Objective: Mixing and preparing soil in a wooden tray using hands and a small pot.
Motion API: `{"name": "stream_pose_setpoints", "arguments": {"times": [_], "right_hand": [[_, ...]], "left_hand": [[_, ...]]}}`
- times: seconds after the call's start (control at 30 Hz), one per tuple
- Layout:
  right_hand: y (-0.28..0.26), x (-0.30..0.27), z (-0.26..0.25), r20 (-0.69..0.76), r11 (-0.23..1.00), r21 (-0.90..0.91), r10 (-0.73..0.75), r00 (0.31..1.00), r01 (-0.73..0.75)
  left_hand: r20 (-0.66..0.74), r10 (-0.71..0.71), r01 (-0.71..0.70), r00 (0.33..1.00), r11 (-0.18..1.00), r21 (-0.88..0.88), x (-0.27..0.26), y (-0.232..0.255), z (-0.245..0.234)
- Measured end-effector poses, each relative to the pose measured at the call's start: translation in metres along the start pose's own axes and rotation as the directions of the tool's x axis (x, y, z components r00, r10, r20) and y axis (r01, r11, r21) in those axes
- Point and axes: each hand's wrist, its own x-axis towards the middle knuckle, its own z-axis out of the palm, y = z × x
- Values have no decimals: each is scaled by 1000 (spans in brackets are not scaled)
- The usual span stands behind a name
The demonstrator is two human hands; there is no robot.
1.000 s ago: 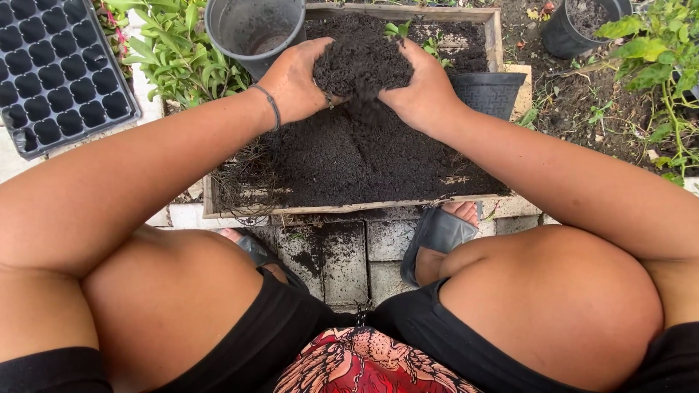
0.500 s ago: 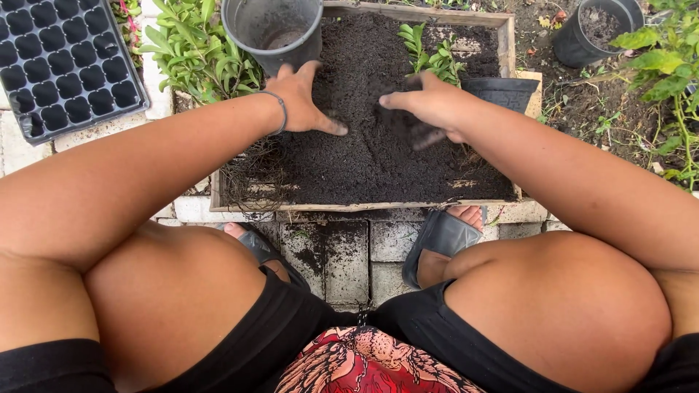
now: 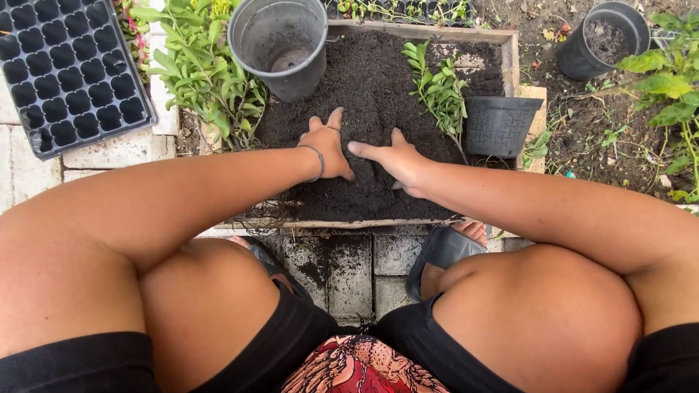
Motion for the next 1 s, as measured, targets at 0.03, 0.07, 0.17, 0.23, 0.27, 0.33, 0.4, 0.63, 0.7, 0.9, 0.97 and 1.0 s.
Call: {"name": "stream_pose_setpoints", "arguments": {"times": [0.03, 0.07, 0.17, 0.23, 0.27, 0.33, 0.4, 0.63, 0.7, 0.9, 0.97, 1.0], "right_hand": [[0, -2, 1, 4, 1000, 28, -5, 1000, 5], [-4, -9, 3, 2, 1000, 31, 0, 1000, 0], [-13, -14, 8, 37, 995, 82, -52, 998, 49], [-9, 0, 8, 14, 987, 66, -150, 989, 149], [-7, 4, 3, 13, 986, 69, -151, 988, 150], [-1, 10, -8, -70, 960, -56, -278, 958, 275], [13, 33, -20, -100, 935, -23, -353, 930, 353], [-23, -1, -33, -134, 930, -149, -355, 925, 335], [-27, -6, -39, -105, 888, -235, -428, 898, 396], [-29, 3, -61, 28, 659, -407, -683, 730, 632], [-34, 12, -68, 29, 612, -355, -748, 663, 707], [-40, 16, -70, -38, 646, -372, -728, 684, 667]], "left_hand": [[-21, 16, -16, 1000, 1000, -12, 3, -1, 3], [-16, 19, -19, 1000, 1000, -10, 10, -4, 6], [-72, 59, -63, 996, 996, -60, 17, -7, 4], [-138, 120, -142, 983, 976, -164, 4, 2, -7], [-137, 121, -142, 983, 977, -160, 0, 2, -9], [-208, 180, -220, 961, 957, -189, -8, 2, -11], [-290, 279, -334, 915, 929, -160, -5, 5, -14], [-214, 264, -251, 941, 964, 83, 44, -21, -26], [-213, 301, -298, 930, 954, 47, 32, -17, -33], [-215, 432, -460, 876, 882, -100, -7, -10, -53], [-222, 462, -496, 859, 857, -138, -19, -6, -56], [-256, 352, -387, 900, 917, -99, -23, -2, -55]]}}
